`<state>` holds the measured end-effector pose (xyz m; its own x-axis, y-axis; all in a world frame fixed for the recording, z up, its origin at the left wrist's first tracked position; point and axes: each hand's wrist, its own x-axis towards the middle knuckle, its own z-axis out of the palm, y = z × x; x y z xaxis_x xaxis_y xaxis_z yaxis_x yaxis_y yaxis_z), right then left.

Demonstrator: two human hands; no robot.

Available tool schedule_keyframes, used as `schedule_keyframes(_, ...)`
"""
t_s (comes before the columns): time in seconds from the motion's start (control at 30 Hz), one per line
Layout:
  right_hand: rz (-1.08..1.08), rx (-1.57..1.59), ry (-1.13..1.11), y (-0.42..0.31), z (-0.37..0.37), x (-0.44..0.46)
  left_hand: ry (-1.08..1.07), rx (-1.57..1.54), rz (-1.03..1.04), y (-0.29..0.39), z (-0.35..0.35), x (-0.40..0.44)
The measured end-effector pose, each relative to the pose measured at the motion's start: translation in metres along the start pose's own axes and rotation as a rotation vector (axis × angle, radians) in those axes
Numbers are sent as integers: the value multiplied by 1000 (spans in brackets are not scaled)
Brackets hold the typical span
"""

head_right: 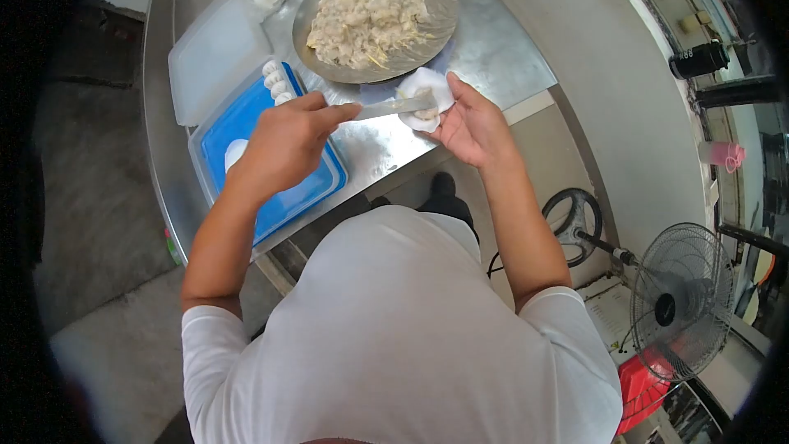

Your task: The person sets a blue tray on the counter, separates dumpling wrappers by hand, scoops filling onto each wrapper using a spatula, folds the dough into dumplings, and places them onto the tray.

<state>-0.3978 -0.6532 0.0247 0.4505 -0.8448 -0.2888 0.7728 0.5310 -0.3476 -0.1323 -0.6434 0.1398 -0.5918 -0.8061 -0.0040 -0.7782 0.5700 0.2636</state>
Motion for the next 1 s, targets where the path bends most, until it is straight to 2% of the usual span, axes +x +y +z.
schedule_keyframes(0.13,15,-16,17,0,-2,-1,22,-97,-70,-3,-6,1)
schedule_keyframes(0.23,-22,-23,70,1,-8,5,-40,-34,13,-11,2,4)
schedule_keyframes(0.33,-59,3,112,-3,-15,3,29,-121,-29,-17,-16,-3)
schedule_keyframes(0.4,-69,25,106,-5,-12,2,-25,-319,-168,-20,-25,-8)
schedule_keyframes(0.53,-46,97,21,-7,-15,6,57,-433,-161,-19,21,-19)
schedule_keyframes(0.57,-48,96,19,-7,-15,8,102,-443,-102,-14,26,-19)
schedule_keyframes(0.7,-46,44,68,-6,-11,9,39,-474,-135,-5,20,-24)
schedule_keyframes(0.77,-54,34,73,-6,-12,11,138,-439,-180,-18,11,-24)
schedule_keyframes(0.8,-91,-93,116,-7,-16,11,142,-439,-182,-23,5,-22)
schedule_keyframes(0.87,-124,-225,155,-9,-18,10,97,-163,-237,-34,-3,-13)
schedule_keyframes(1.0,-122,-248,216,-8,-14,10,-2,38,-246,-54,4,21)
